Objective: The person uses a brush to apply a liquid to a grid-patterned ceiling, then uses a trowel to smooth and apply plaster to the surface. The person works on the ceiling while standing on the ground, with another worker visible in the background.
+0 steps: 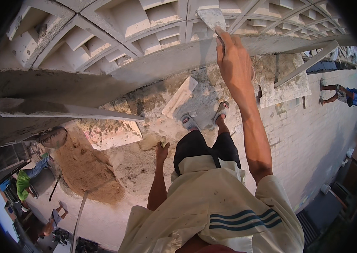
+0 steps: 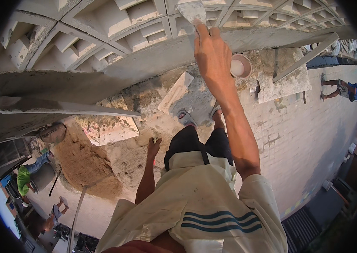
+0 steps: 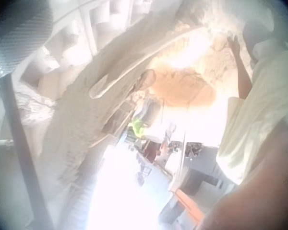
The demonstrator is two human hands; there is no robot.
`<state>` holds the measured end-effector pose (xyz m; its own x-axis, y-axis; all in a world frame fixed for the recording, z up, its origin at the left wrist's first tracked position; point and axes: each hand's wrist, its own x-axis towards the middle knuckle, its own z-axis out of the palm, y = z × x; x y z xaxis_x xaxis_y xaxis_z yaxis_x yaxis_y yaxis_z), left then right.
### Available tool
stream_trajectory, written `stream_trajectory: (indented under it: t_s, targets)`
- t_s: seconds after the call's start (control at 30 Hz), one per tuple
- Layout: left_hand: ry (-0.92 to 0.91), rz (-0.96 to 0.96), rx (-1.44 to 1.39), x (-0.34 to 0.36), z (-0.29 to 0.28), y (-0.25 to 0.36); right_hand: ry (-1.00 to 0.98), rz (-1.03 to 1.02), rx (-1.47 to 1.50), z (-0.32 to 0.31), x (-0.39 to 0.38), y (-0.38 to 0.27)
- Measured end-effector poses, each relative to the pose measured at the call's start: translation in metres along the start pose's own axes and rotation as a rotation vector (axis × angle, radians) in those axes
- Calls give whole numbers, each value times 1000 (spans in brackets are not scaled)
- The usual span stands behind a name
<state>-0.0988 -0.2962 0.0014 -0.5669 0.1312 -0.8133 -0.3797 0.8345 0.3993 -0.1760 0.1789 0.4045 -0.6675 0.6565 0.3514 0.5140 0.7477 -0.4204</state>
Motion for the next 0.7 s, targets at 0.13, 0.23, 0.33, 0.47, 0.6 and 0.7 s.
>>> stream_trajectory:
  t_s: [0.13,0.23,0.33,0.47,0.6,0.7]
  targets:
    - [203,187,53,3,7,-42,-46,9,130,-13,-20,4]
    - [14,-2,76,-8,3,-45,80,-3,202,-13,-4,-5]
    - [4,-59,59,-27,4,-54,-11,-47,63,-1,-12,7]
    - [33,-143,60,-41,20,-86,54,-68,142,-9,-33,37]
    - [41,-108,47,-49,29,-71,115,-47,127,-21,9,59]
    - [42,-82,36,-50,44,-70,27,6,56,-28,36,66]
